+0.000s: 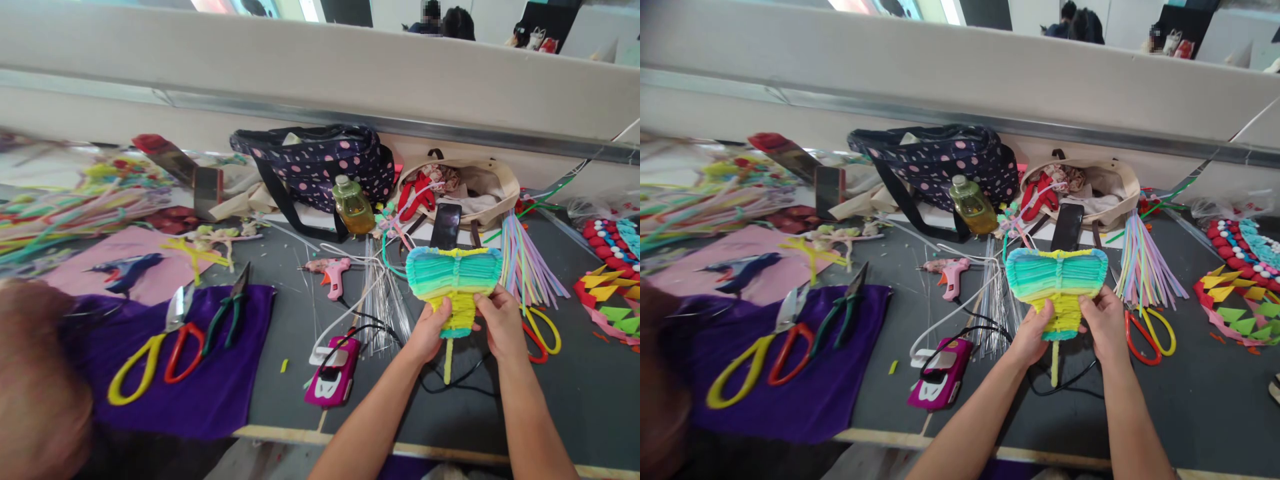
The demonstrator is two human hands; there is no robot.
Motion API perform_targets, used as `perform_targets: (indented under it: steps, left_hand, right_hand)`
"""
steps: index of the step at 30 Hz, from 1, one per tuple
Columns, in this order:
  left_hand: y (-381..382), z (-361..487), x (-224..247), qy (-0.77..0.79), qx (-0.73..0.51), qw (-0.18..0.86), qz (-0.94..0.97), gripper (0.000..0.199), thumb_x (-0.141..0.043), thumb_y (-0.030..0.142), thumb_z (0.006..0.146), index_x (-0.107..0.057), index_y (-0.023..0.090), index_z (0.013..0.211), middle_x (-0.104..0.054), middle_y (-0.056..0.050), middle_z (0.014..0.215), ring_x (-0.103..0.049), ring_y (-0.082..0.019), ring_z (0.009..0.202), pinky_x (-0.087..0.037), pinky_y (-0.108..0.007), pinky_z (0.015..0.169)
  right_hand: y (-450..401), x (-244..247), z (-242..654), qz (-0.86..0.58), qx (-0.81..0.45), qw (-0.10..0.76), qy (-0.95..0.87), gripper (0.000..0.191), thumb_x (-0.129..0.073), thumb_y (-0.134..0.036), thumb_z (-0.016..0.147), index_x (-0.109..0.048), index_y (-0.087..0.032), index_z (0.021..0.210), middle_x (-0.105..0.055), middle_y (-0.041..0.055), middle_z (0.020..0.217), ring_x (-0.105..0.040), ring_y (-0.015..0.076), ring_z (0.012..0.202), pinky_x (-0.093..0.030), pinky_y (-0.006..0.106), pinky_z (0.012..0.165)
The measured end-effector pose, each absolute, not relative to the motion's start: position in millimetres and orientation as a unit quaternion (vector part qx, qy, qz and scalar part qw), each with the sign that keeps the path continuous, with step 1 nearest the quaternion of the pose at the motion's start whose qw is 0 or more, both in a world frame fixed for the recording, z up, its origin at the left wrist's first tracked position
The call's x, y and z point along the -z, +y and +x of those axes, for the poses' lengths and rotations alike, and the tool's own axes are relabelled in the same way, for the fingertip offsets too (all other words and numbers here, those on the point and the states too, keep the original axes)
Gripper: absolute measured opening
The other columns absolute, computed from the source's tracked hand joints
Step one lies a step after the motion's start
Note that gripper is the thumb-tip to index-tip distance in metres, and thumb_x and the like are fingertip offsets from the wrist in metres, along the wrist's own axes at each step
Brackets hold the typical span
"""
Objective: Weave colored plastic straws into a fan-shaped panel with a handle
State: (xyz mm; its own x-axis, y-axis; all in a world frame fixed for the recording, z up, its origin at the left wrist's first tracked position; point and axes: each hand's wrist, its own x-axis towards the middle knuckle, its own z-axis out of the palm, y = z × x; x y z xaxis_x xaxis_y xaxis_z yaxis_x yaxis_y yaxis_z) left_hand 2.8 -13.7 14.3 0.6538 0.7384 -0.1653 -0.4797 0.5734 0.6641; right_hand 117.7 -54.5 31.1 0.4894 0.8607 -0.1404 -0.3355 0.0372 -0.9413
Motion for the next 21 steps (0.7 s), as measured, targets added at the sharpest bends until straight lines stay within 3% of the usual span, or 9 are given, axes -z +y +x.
perform_targets:
  steps: [11,13,17,21]
  left_hand:
    - [-10,3,-6,0.189,-0.341,0.872,0.296,0.064,-0.070,0.062,0.071,-0.066,0.015,0.113,-0.072,-0.015,0.103,-0.070,-0.032,0.090,-0.055,-0.041,0.081]
    - [-7,2,-5,0.178,-0.341,0.880,0.280,0.070,-0.065,0.068,0.071,-0.066,0.012,0.113,-0.072,-0.017,0.105,-0.069,-0.032,0.094,-0.054,-0.042,0.083]
    - [0,0,-11,0.138,-0.383,0.882,0.236,0.077,-0.056,0.074,0.073,-0.065,0.010,0.115,-0.068,-0.020,0.115,-0.064,-0.034,0.105,-0.051,-0.042,0.087]
    - [4,-2,-15,0.140,-0.432,0.866,0.209,0.087,-0.053,0.079,0.071,-0.062,0.008,0.120,-0.064,-0.021,0.120,-0.060,-0.033,0.110,-0.051,-0.040,0.086]
  right_hand:
    - [-50,-35,115,-0.530,-0.458,0.668,-0.252,0.024,-0.071,-0.034,0.073,-0.060,-0.020,0.089,-0.060,-0.0035,0.069,-0.044,0.0080,0.045,-0.030,0.017,0.032]
    - [-49,-33,117,-0.537,-0.438,0.669,-0.268,0.028,-0.072,-0.035,0.074,-0.059,-0.021,0.094,-0.062,-0.0021,0.077,-0.051,0.0096,0.052,-0.036,0.018,0.037]
    - [-52,-21,125,-0.594,-0.323,0.676,-0.295,0.036,-0.075,-0.035,0.072,-0.059,-0.022,0.102,-0.062,0.0007,0.088,-0.061,0.0146,0.077,-0.050,0.025,0.065]
    - [-63,-15,121,-0.644,-0.269,0.610,-0.375,0.024,-0.070,-0.037,0.078,-0.063,-0.021,0.094,-0.063,0.0030,0.086,-0.059,0.0161,0.075,-0.048,0.027,0.066]
